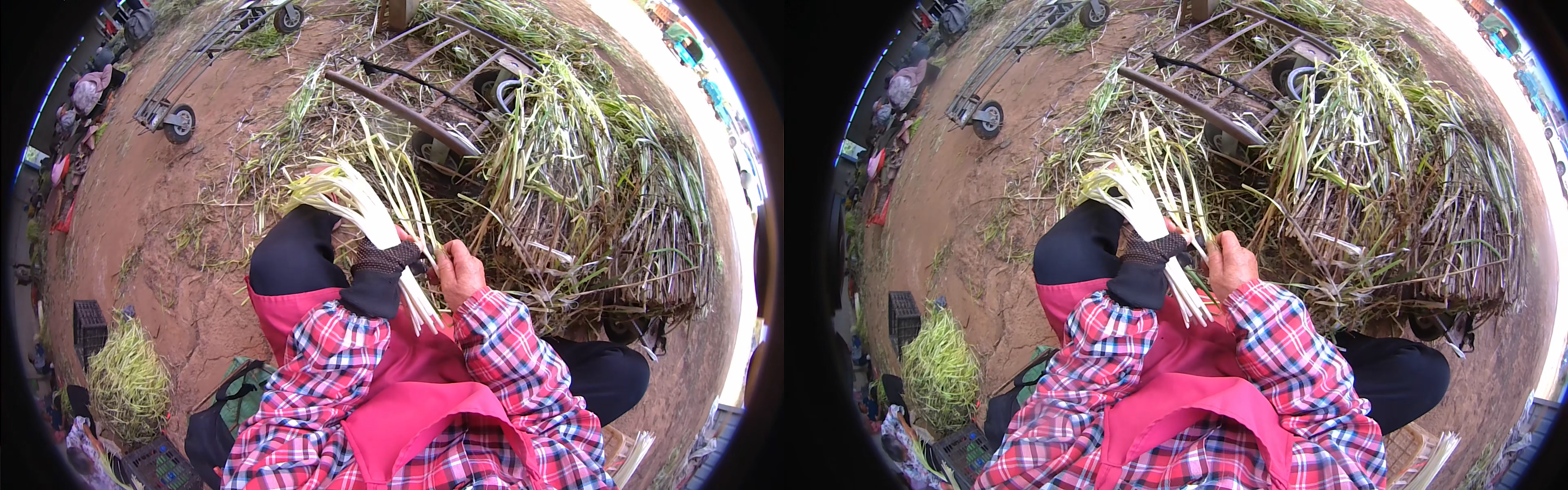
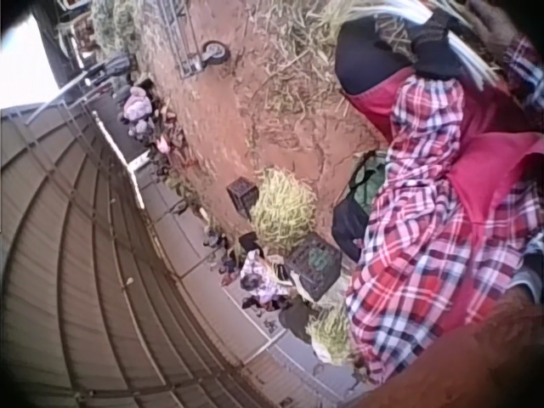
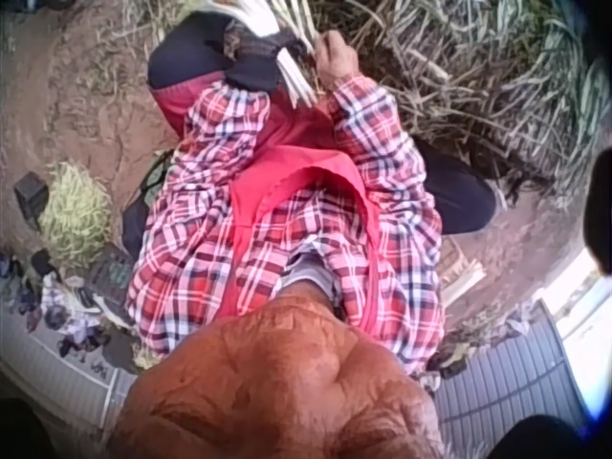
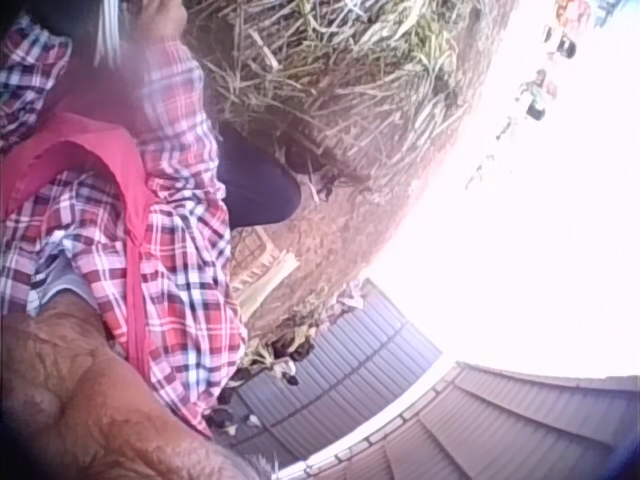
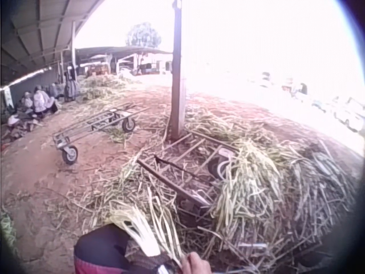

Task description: The person sits on the ground and repeatedly strips the outer layers from sugarcane stalks by hand. The peeled stalks are gathered in the left hand while the discarded outer layers are dropped onto a pile on the ground.

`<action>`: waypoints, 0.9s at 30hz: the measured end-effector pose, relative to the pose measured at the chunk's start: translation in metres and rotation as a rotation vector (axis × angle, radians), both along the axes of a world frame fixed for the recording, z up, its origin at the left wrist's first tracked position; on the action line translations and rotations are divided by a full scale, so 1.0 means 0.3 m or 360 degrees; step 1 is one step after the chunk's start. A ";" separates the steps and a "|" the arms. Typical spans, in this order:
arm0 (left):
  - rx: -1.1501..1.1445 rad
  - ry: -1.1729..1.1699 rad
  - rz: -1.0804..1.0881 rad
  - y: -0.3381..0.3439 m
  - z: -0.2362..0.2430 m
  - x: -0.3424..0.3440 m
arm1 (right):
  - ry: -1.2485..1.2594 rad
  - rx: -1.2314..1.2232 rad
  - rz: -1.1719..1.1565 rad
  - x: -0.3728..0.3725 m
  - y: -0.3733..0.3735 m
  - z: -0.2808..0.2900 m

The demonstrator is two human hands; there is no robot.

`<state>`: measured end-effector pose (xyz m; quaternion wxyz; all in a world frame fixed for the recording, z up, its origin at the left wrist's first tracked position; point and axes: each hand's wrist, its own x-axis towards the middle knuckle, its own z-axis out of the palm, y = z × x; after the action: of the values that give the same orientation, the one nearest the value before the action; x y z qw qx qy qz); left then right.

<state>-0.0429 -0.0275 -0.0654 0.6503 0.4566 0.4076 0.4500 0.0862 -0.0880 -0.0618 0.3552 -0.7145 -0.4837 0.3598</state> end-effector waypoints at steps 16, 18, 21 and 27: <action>-0.0434 -0.0682 0.0450 0.044 0.118 -0.072 | -0.0206 -0.0824 -0.0505 0.391 -0.328 -0.051; -0.0461 -0.0699 0.0498 0.044 0.130 -0.071 | 0.0174 -0.0902 -0.0799 0.407 -0.316 -0.075; -0.0499 -0.0645 0.0582 0.035 0.139 -0.061 | 0.0539 -0.0876 -0.0919 0.415 -0.319 -0.137; -0.0369 -0.0931 0.0667 0.096 0.149 -0.144 | 0.0635 -0.1038 -0.1061 0.453 -0.409 -0.287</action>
<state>-0.0862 0.0012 -0.0207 0.6803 0.1390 0.3375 0.6355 0.2221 -0.2107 -0.1479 0.2946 -0.8211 -0.0145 0.4887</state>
